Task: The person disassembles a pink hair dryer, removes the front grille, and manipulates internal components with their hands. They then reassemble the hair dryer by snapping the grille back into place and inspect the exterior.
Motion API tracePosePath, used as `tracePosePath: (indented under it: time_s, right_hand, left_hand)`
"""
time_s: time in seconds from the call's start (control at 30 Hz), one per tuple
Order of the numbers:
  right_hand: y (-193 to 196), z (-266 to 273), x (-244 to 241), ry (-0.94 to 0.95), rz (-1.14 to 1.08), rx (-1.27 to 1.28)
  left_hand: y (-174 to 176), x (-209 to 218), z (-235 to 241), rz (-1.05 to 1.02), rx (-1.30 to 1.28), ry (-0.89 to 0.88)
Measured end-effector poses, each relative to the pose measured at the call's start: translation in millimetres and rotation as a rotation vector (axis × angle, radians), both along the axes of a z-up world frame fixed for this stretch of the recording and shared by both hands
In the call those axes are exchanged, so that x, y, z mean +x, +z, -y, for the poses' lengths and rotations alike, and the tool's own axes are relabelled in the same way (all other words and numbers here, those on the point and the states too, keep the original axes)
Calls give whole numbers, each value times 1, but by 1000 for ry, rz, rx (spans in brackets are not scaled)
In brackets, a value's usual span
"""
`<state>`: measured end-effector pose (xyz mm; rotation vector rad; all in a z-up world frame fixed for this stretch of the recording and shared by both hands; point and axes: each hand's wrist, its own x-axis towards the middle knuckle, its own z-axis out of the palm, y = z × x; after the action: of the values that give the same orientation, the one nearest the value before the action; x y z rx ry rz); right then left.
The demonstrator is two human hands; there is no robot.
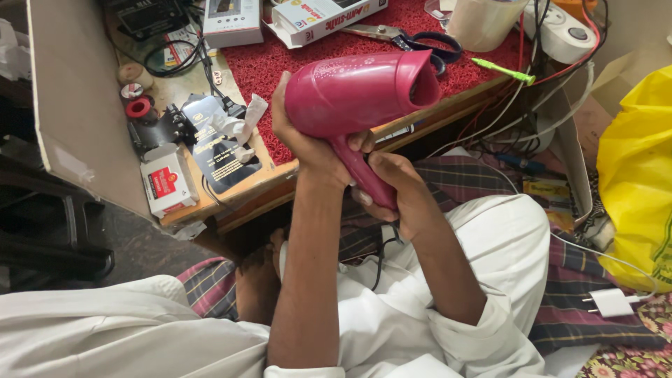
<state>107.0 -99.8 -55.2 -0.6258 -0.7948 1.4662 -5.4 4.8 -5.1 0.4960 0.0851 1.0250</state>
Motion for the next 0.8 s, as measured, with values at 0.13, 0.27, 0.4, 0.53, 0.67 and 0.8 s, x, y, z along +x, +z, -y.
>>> tracePosePath:
  time_s: [0.13,0.27,0.4,0.53,0.67,0.8]
  right_hand:
    - [-2,-1,2,-13,53,-9]
    - [-7,-2,0,-53,123,-9]
    - [-10,-2,-3,-96,118,-13]
    - [-9,-3,-5,-111,60,-51]
    - [-5,-1,-6,-78,-35,-32]
    - [2,1,-4,-120,-40,-43]
  left_hand:
    - [-7,-1,-4,89,97,-53]
    - [-13,-1,-5,174,143,-88]
    - [-12,-3,-5,245,296,-109]
    - [-12,-2,-6,94,41,-3]
    - [-23,-3,-6,103,298,-69]
    - [-37,-10,-12,-42,568,-143]
